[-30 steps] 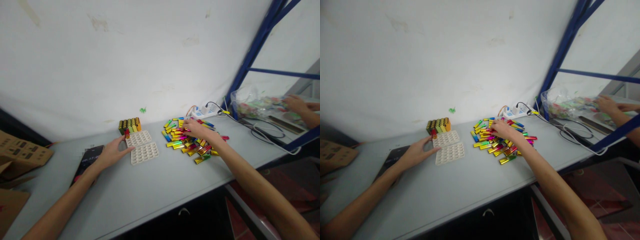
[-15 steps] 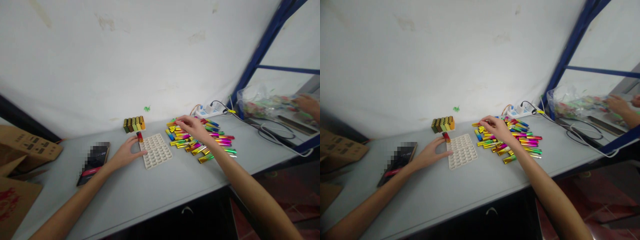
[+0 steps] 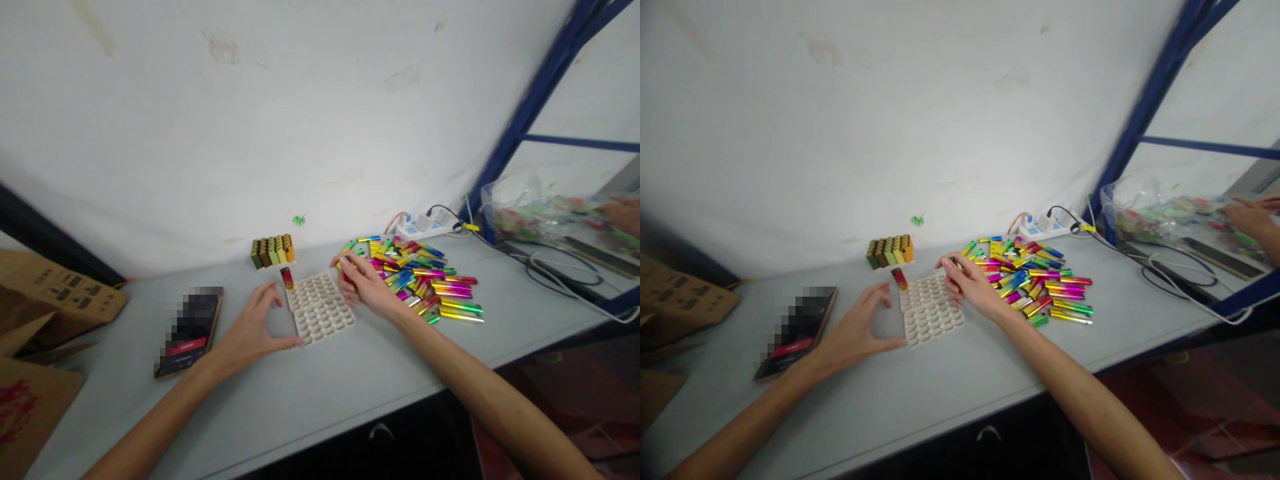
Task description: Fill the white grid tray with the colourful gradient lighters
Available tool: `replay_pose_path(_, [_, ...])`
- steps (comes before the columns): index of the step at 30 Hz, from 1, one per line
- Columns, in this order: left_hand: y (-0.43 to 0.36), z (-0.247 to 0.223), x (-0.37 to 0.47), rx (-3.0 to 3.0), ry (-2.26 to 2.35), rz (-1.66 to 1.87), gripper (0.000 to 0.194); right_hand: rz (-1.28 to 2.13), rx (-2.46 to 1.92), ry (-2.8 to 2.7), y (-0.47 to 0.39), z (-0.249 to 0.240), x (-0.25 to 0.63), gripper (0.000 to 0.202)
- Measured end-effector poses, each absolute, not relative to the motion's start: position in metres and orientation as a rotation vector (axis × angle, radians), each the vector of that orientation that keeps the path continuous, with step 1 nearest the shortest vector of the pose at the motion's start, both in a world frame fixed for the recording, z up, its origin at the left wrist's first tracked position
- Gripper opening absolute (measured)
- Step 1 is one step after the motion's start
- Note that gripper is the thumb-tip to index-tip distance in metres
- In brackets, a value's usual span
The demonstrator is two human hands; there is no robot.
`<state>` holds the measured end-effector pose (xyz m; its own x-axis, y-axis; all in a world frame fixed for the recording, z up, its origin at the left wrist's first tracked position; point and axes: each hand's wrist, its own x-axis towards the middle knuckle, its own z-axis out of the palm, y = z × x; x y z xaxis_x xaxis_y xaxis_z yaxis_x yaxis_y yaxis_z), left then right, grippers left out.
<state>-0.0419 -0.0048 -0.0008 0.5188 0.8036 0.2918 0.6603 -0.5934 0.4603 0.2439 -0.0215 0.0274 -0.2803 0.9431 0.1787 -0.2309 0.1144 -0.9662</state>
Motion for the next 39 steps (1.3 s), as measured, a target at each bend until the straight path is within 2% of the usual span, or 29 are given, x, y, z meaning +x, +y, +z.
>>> replay_pose_path(5, [-0.013,-0.01,-0.034,2.47,1.192,0.509,0.076,1.675,-0.809,-1.137,-0.019,0.025,0.234,0.06])
replay_pose_path(9, [-0.011,-0.012,-0.03,2.482,1.169,0.483,0.075,1.607,-1.021,-1.026,-0.019,0.024,0.224,0.054])
replay_pose_path(13, [-0.009,-0.012,-0.026,2.498,1.151,0.545,0.066,1.493,-1.184,-0.996,-0.019,0.024,0.218,0.045])
replay_pose_path(24, [-0.011,-0.011,-0.02,2.508,1.144,0.588,0.061,1.49,-1.166,-1.041,-0.018,0.018,0.221,0.046])
replay_pose_path(29, [-0.014,-0.009,-0.02,2.518,1.103,0.556,0.061,1.564,-1.016,-1.12,-0.012,0.015,0.231,0.051])
replay_pose_path(35, [-0.018,-0.006,-0.017,2.526,1.056,0.573,0.06,1.228,-0.917,-1.58,-0.003,0.023,0.235,0.031])
replay_pose_path(39, [-0.022,-0.005,-0.015,2.503,1.094,0.553,0.062,1.072,-0.874,-1.691,0.012,0.024,0.224,0.03])
